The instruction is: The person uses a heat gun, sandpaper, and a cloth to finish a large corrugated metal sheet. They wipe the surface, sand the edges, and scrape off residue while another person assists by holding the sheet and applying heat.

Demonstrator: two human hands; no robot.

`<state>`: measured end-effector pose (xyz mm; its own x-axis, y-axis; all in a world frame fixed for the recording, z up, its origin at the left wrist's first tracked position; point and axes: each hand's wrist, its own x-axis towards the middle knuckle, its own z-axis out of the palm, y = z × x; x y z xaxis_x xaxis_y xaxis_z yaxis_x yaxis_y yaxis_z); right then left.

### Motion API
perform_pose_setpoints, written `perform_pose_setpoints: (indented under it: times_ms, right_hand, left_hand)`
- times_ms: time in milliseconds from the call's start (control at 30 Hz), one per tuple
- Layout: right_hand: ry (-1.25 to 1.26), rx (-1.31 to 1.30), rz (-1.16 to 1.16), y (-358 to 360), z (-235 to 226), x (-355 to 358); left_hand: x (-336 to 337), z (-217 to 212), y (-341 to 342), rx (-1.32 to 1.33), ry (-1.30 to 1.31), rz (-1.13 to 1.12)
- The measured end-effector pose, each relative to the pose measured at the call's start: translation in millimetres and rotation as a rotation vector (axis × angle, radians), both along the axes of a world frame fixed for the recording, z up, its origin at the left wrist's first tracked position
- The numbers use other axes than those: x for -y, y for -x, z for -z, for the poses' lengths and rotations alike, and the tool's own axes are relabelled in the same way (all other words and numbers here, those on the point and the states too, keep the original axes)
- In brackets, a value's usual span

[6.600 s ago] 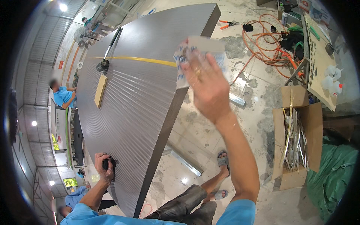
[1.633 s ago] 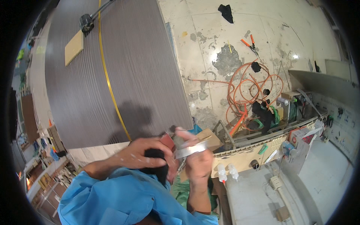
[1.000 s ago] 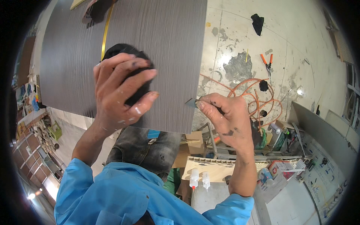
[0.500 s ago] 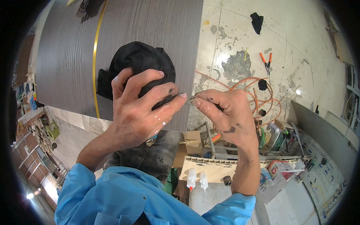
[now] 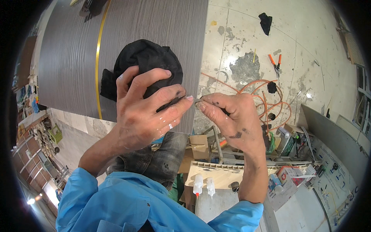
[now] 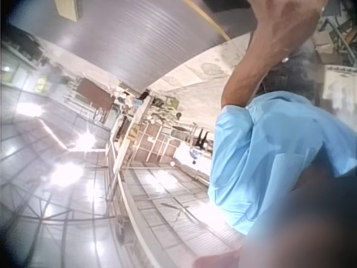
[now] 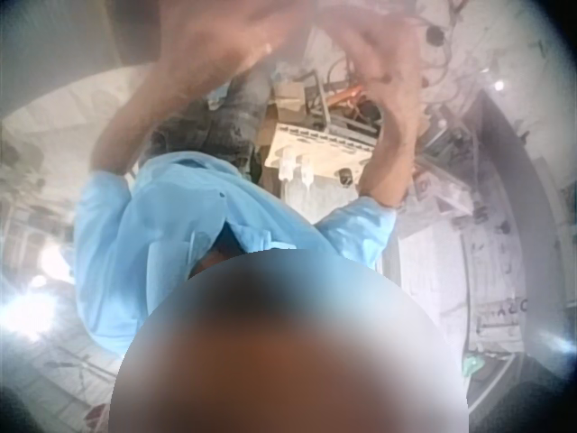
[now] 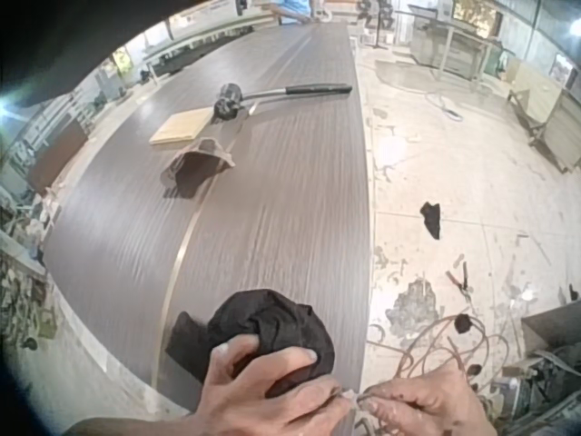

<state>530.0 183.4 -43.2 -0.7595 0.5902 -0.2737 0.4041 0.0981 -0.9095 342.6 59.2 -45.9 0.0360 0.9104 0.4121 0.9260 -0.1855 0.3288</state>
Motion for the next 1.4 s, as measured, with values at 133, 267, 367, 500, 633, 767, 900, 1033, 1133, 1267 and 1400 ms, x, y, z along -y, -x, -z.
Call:
perform_pose_setpoints:
  times_ms: [133, 267, 367, 500, 633, 767, 900, 1033, 1133, 1267, 1400]
  right_hand:
    - [0.000, 0.006, -0.024, 0, 1, -1]
    - [0.016, 0.006, -0.029, 0, -1, -2]
    - [0.045, 0.026, -0.032, 1, -2, -3]
    - [0.095, 0.043, -0.020, 1, -3, -3]
    - [0.092, 0.032, -0.010, -1, -2, 0]
    - [0.118, 0.037, 0.000, -4, -1, 6]
    - [0.085, 0.021, 0.024, -3, 0, 9]
    - [0.055, -0.034, 0.073, -1, 0, 8]
    - [0.108, -0.016, 0.086, 0, 0, 8]
    - [0.054, 0.001, 0.072, -1, 0, 11]
    - [0.008, -0.021, 0.069, -2, 0, 13]
  left_hand:
    - [1, 0, 0, -0.020, 0.039, 0.008]
    - [2, -1, 1, -0.011, 0.044, 0.014]
    - [2, -2, 1, -0.003, 0.058, 0.018]
    - [1, -2, 3, 0.013, 0.050, 0.035]
    - [0, -2, 3, 0.000, 0.029, 0.040]
    - [2, -3, 3, 0.030, 0.036, 0.052]
    - [2, -4, 2, 0.056, 0.022, 0.054]
    - [0, -2, 2, 0.056, -0.020, 0.040]
    - [0, 0, 2, 0.078, -0.026, 0.044]
    - [1, 0, 1, 0.076, -0.038, 0.050]
    - [3, 0, 2, 0.067, -0.040, 0.053]
